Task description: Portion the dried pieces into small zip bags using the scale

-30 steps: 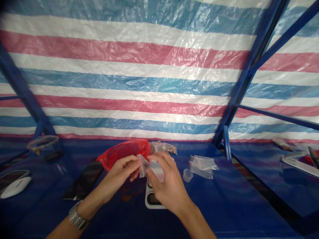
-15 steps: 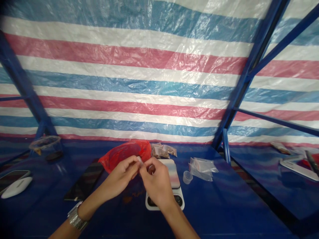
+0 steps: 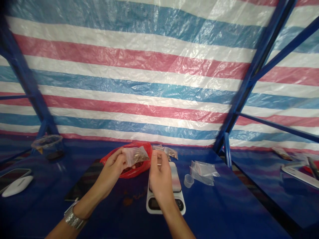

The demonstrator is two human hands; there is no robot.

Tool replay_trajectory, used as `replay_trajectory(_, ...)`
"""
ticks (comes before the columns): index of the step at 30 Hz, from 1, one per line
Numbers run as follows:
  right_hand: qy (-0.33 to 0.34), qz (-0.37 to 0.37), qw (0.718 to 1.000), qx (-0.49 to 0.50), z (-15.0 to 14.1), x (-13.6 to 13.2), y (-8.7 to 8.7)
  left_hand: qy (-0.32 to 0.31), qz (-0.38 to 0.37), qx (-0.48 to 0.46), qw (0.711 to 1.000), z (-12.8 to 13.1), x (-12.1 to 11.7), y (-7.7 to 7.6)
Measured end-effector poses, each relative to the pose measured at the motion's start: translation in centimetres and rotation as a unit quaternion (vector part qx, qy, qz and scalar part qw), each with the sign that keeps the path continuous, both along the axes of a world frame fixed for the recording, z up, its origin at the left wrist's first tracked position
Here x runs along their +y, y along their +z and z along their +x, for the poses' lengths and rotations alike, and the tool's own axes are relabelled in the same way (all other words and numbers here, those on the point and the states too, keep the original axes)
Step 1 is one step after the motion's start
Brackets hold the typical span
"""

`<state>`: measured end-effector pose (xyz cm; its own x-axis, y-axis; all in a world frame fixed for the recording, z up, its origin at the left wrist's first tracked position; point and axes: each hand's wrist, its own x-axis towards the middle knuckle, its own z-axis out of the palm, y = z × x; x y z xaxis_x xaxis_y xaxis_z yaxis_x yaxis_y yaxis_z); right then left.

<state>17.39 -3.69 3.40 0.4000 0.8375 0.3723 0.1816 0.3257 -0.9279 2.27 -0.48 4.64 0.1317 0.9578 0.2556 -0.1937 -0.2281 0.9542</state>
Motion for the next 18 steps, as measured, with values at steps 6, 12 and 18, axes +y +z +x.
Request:
replay_trajectory(6, 0.111, -0.036, 0.983, 0.139, -2.3, 2.0, -1.9, 0.005, -0.035, -0.002, 0.999, -1.0, 1.7, -1.0)
replay_trajectory(12, -0.009, 0.049, 0.998, -0.048, -2.5, 4.2, -3.1, 0.222, 0.111, 0.205, 0.947, -1.7, 2.7, -3.3)
replay_trajectory(18, -0.010, 0.045, 0.970, -0.238, -2.8, 4.2, -2.6, 0.118, 0.178, 0.377, 0.902, -1.9, 3.2, -4.9)
